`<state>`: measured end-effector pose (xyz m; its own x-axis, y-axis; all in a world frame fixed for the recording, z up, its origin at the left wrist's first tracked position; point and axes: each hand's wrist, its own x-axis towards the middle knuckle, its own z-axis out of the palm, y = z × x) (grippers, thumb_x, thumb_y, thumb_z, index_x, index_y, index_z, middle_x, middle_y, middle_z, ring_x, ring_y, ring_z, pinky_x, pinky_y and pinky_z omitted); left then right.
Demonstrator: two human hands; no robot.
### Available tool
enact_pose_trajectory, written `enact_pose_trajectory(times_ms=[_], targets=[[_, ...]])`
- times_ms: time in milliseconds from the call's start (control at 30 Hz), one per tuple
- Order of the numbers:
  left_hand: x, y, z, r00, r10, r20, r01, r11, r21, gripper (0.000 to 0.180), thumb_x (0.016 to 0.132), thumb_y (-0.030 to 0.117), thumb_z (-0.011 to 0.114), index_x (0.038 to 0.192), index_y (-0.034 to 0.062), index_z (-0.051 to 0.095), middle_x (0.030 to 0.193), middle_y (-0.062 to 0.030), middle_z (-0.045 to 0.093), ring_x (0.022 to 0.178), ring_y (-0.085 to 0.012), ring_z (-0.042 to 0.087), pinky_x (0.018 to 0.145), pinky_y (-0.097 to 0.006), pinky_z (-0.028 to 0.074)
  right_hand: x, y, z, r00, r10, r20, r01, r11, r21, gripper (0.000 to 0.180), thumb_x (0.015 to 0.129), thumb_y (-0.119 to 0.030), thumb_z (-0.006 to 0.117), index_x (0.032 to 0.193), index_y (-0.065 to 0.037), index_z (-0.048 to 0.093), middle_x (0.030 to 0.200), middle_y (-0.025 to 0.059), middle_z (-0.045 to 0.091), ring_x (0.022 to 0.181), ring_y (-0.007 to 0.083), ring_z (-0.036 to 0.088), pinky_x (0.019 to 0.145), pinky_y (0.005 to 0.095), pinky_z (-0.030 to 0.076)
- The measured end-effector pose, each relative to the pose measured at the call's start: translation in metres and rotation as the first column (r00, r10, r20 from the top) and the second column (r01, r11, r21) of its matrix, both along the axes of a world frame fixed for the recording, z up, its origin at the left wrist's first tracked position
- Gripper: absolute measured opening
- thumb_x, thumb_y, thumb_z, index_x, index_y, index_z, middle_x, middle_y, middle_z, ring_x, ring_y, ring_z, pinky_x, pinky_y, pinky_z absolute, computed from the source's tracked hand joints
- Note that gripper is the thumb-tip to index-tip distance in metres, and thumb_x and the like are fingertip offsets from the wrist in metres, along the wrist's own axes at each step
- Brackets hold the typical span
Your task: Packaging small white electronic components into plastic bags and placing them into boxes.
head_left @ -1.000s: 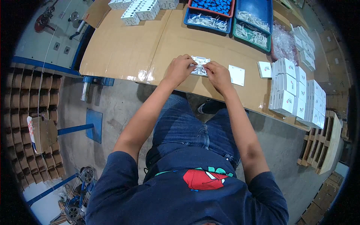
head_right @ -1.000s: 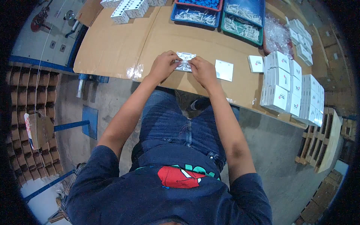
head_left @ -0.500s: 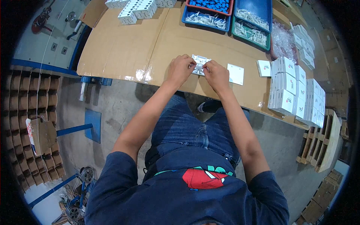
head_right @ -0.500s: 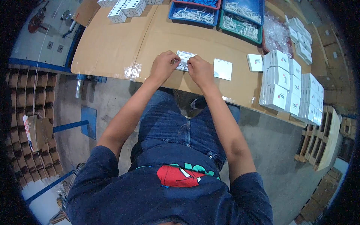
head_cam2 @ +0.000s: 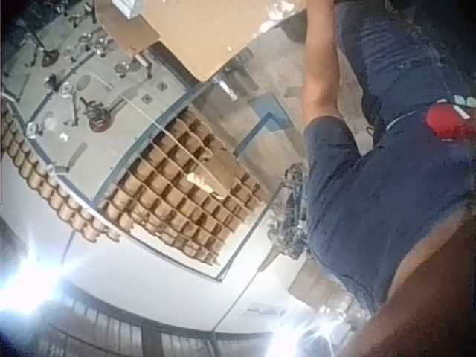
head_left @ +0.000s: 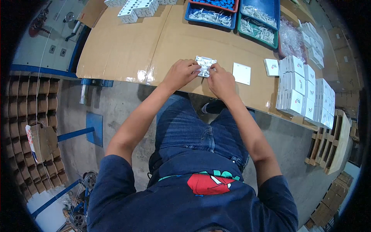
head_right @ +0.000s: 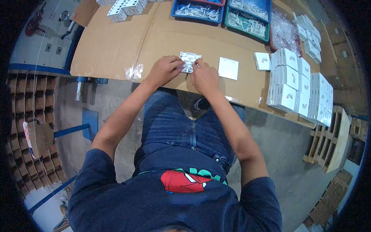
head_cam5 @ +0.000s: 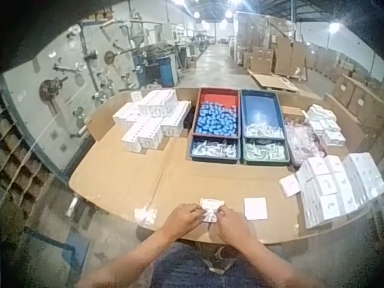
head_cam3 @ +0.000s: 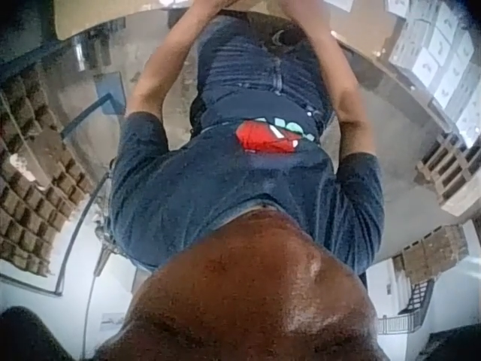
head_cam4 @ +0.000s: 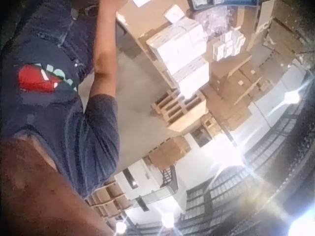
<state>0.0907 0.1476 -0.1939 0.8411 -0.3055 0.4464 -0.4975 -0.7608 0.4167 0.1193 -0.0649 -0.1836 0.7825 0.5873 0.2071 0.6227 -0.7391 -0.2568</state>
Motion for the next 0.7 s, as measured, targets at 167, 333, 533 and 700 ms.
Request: enact_pose_trajectory(times_ms=[167,333,533,700], targets=[[-0.001,0.010,0.005,0.995,-0.098,-0.007,0.098,0.995,0.033,0.018,0.084,0.015,0.073,0.100,0.0064,0.072,0.102,-0.0078,0.070,0.093,-0.0277,0.066,0.078,-0.039,0.054,0.003,-0.005,0.005,0.999,0.047,-0.016,-0.048,0.997,-0.066,0.020,0.087,-0.020,0.064,0.098,-0.005,0.072,0.105,0.0078,0.064,0.090,0.0261,0.068,0.069,0.0443,0.053],[0.004,0.017,0.011,0.977,-0.210,-0.033,0.212,0.972,0.101,0.017,0.088,0.021,0.070,0.097,0.0070,0.069,0.104,-0.0068,0.068,0.091,-0.0266,0.065,0.078,-0.040,0.053,0.007,-0.010,0.005,0.997,0.065,-0.046,-0.065,0.998,-0.002,0.018,0.090,-0.020,0.064,0.098,-0.008,0.073,0.107,0.0075,0.066,0.079,0.0278,0.070,0.068,0.0447,0.054],[0.004,0.010,0.018,0.971,-0.222,-0.086,0.228,0.971,0.066,0.019,0.088,0.020,0.070,0.099,0.0056,0.068,0.106,-0.0072,0.066,0.095,-0.0271,0.064,0.081,-0.040,0.054,0.008,-0.012,0.007,0.998,0.047,-0.052,-0.044,0.997,0.060,0.017,0.090,-0.020,0.064,0.098,-0.008,0.073,0.105,0.0081,0.067,0.076,0.0298,0.070,0.066,0.0443,0.056],[0.004,0.006,0.013,0.982,-0.168,-0.088,0.175,0.981,0.083,0.020,0.088,0.021,0.069,0.099,0.0048,0.068,0.107,-0.0073,0.066,0.096,-0.0277,0.064,0.083,-0.040,0.054,0.011,-0.009,0.005,0.997,0.070,-0.041,-0.069,0.997,0.018,0.015,0.090,-0.020,0.065,0.095,-0.008,0.072,0.102,0.0086,0.066,0.075,0.0296,0.070,0.066,0.0442,0.056]])
